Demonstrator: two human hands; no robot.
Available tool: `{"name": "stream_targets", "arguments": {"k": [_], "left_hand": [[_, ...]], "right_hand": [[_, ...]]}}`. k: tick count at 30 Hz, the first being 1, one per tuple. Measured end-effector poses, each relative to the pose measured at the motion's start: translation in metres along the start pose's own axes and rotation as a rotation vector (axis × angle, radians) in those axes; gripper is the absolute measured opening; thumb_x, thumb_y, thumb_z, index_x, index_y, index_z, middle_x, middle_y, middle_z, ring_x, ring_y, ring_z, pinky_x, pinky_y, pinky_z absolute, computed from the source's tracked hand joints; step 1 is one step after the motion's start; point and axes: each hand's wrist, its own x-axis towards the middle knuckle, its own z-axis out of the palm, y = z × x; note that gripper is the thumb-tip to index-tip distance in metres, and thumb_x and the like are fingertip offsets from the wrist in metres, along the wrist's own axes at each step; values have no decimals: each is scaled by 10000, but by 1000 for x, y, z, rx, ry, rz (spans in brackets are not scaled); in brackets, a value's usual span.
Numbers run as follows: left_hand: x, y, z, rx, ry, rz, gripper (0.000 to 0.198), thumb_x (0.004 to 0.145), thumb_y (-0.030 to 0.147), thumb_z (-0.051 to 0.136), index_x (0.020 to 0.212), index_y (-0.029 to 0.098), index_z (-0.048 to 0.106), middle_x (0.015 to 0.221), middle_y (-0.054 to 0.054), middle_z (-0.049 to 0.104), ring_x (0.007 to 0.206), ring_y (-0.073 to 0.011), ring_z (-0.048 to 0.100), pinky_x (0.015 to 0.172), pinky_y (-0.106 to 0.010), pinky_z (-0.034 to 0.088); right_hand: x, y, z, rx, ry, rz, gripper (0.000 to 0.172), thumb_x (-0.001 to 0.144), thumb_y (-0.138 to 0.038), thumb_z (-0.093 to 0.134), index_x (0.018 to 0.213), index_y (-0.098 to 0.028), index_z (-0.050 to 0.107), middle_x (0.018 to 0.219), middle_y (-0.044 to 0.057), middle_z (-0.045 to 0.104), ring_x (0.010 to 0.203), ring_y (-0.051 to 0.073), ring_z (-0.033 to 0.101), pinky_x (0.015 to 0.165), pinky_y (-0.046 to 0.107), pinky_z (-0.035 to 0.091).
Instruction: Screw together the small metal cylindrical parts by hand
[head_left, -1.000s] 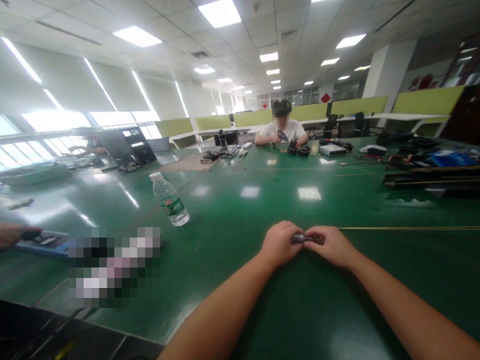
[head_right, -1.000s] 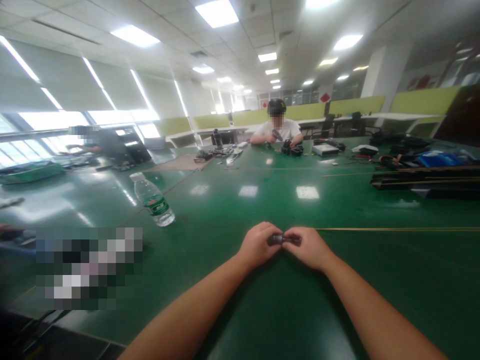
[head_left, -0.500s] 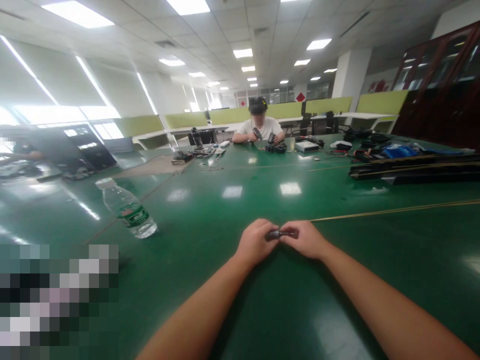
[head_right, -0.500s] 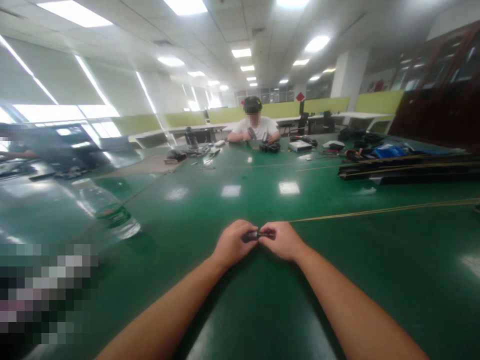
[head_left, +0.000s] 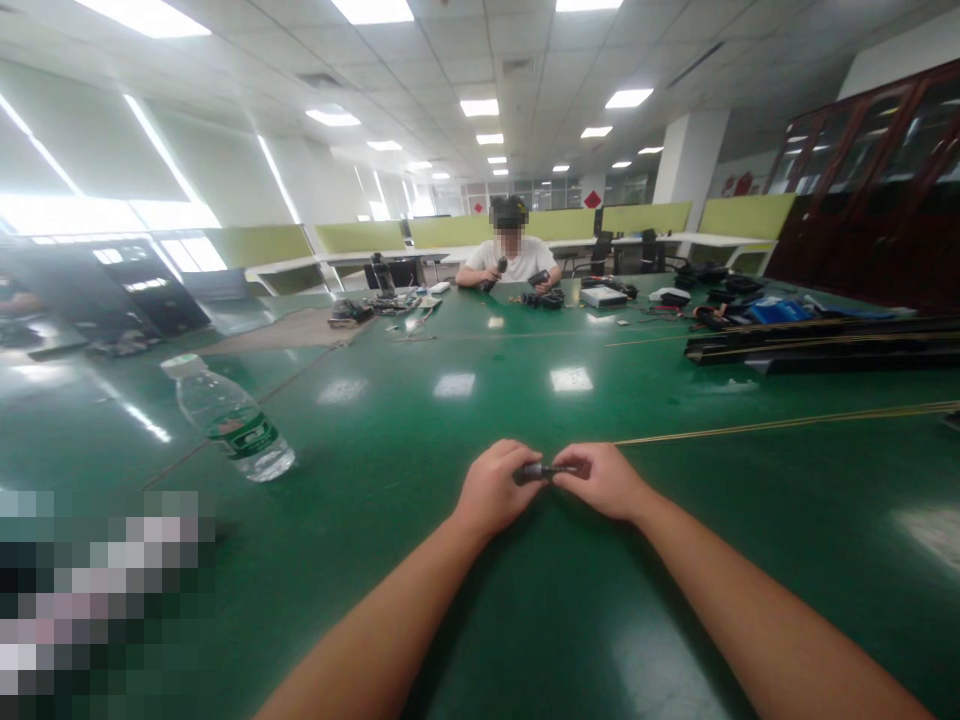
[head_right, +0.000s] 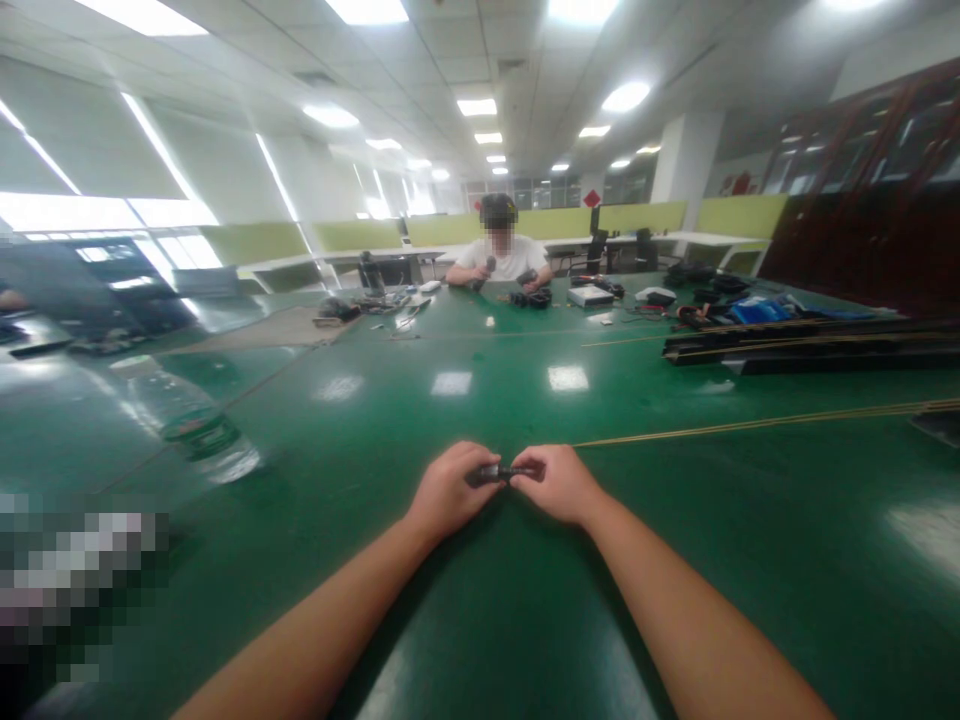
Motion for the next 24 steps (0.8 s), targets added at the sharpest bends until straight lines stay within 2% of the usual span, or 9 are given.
{"name": "stream_targets", "arguments": {"k": [12, 24], "left_hand": [[-3, 1, -13, -32, -21, -39, 204, 775, 247, 712, 972, 216, 668, 950, -47, 660, 901, -196, 604, 799, -317, 504], [1, -2, -17, -52, 2, -72, 206, 762, 234, 720, 962, 206, 676, 946, -55, 664, 900, -200, 612, 808, -327, 511]], "right_hand": [[-1, -5, -3, -49, 9, 1, 114, 763, -250, 690, 840, -178, 732, 767, 39, 718, 689, 171, 630, 650, 266, 475], [2, -4, -7, -98, 49, 33, 112, 769, -267, 685, 826, -181, 728, 723, 33, 706, 643, 161, 610, 602, 258, 450]]}}
